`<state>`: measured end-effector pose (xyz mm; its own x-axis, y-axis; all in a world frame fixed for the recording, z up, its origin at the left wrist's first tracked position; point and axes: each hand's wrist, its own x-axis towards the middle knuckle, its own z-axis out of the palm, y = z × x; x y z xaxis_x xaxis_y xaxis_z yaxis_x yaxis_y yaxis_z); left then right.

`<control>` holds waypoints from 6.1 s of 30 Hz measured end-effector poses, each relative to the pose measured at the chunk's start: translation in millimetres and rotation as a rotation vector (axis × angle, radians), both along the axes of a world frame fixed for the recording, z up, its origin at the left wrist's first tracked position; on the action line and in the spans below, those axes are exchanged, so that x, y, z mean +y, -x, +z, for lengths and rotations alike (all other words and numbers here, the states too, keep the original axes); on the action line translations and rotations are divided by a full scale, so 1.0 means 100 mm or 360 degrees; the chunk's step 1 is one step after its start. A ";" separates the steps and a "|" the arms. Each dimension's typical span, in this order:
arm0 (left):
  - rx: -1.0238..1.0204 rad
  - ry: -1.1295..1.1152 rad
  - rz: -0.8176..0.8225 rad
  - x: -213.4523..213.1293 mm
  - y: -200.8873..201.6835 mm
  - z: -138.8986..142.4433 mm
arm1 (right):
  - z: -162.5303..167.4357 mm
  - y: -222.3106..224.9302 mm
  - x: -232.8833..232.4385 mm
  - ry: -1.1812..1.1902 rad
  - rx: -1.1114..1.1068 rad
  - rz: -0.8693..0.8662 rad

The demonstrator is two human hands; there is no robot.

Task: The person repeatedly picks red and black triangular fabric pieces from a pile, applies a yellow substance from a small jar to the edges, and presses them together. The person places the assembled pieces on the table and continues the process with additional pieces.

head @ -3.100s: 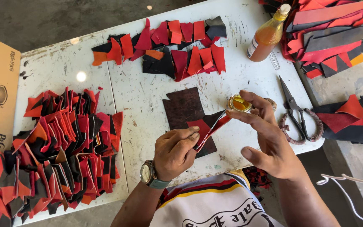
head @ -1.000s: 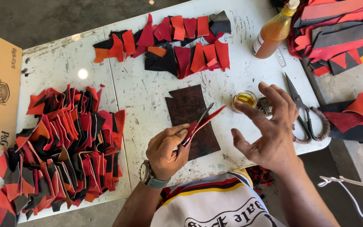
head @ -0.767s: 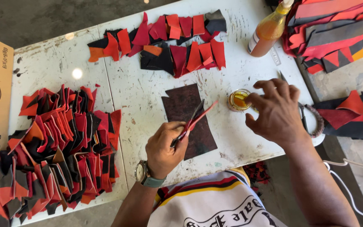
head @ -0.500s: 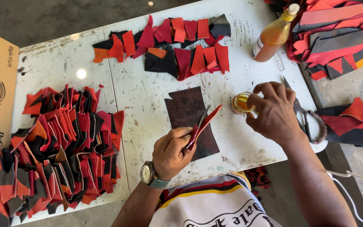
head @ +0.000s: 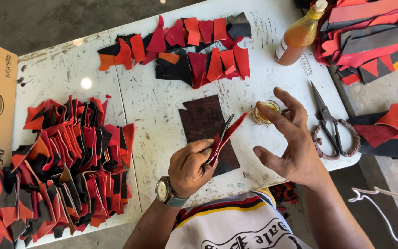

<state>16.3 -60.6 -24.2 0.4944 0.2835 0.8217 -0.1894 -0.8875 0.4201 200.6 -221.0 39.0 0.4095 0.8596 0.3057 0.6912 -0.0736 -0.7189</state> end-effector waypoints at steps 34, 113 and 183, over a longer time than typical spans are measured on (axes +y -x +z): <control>-0.0057 0.0223 0.0170 -0.10 -0.02 0.09 | -0.09 0.38 0.01 -0.0219 -0.0785 -0.0123; 0.0774 0.0652 -0.0670 0.42 0.09 0.49 | 0.33 0.05 0.21 -0.0204 -0.0408 0.0814; 0.0050 0.0076 0.0157 0.17 0.23 0.41 | -0.25 0.58 0.17 -0.0396 -0.0812 -0.0063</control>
